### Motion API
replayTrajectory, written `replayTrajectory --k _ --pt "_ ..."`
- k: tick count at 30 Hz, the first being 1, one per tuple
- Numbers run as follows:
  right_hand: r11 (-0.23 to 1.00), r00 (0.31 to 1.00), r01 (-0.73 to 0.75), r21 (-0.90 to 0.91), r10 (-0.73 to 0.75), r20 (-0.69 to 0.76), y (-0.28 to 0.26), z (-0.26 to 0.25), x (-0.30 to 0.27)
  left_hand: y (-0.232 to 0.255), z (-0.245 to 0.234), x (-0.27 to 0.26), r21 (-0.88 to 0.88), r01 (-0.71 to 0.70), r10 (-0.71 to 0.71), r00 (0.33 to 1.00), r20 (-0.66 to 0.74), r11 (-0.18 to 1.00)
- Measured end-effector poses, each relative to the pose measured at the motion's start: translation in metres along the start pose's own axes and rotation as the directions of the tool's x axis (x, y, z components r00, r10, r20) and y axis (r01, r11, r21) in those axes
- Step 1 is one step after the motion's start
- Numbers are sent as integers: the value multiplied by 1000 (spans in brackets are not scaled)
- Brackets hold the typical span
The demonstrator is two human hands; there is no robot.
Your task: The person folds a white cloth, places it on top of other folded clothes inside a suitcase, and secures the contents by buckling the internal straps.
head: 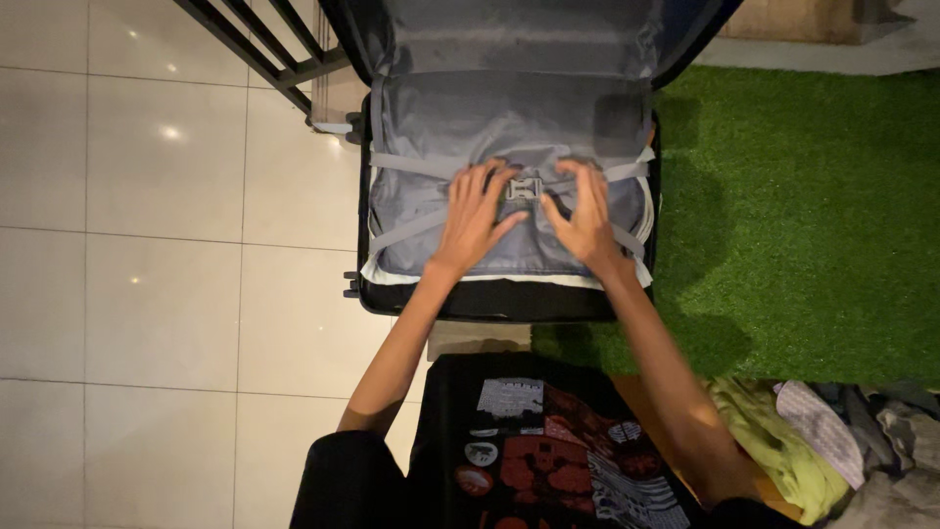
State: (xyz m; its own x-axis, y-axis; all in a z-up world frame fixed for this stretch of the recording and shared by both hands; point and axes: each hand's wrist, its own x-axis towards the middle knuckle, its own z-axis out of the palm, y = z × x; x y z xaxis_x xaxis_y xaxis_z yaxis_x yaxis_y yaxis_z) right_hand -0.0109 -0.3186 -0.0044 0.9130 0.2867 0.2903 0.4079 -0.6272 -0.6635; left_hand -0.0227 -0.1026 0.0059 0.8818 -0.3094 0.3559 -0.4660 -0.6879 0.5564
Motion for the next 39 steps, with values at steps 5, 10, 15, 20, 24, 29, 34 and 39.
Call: replayTrajectory --k 5,10,15,20,24,29,34,39 --pt "979 970 41 -201 9 243 -20 -40 -57 0 -55 -54 -65 44 -25 962 270 997" --pt "950 938 32 -310 78 337 -6 -36 -108 -7 -57 -95 42 16 -27 954 298 999" --pt "987 954 29 -160 21 298 3 -40 -116 -4 -64 -101 -78 55 -36 973 226 995" --pt "890 974 96 -445 8 227 7 -36 -118 2 -74 -99 -143 41 -18 987 159 989" --pt "900 992 109 -421 -70 107 12 -40 -124 7 -67 -105 46 24 -32 980 199 999" --pt "941 993 100 -322 -74 91 7 -62 -137 5 -59 -123 200 -65 30 984 176 978" --pt "949 988 146 -278 -128 82 14 -52 -151 2 -45 -141 210 15 -63 972 225 978" --pt "952 981 106 -287 -53 186 34 -33 -158 8 -39 -139 189 64 -102 975 197 980"
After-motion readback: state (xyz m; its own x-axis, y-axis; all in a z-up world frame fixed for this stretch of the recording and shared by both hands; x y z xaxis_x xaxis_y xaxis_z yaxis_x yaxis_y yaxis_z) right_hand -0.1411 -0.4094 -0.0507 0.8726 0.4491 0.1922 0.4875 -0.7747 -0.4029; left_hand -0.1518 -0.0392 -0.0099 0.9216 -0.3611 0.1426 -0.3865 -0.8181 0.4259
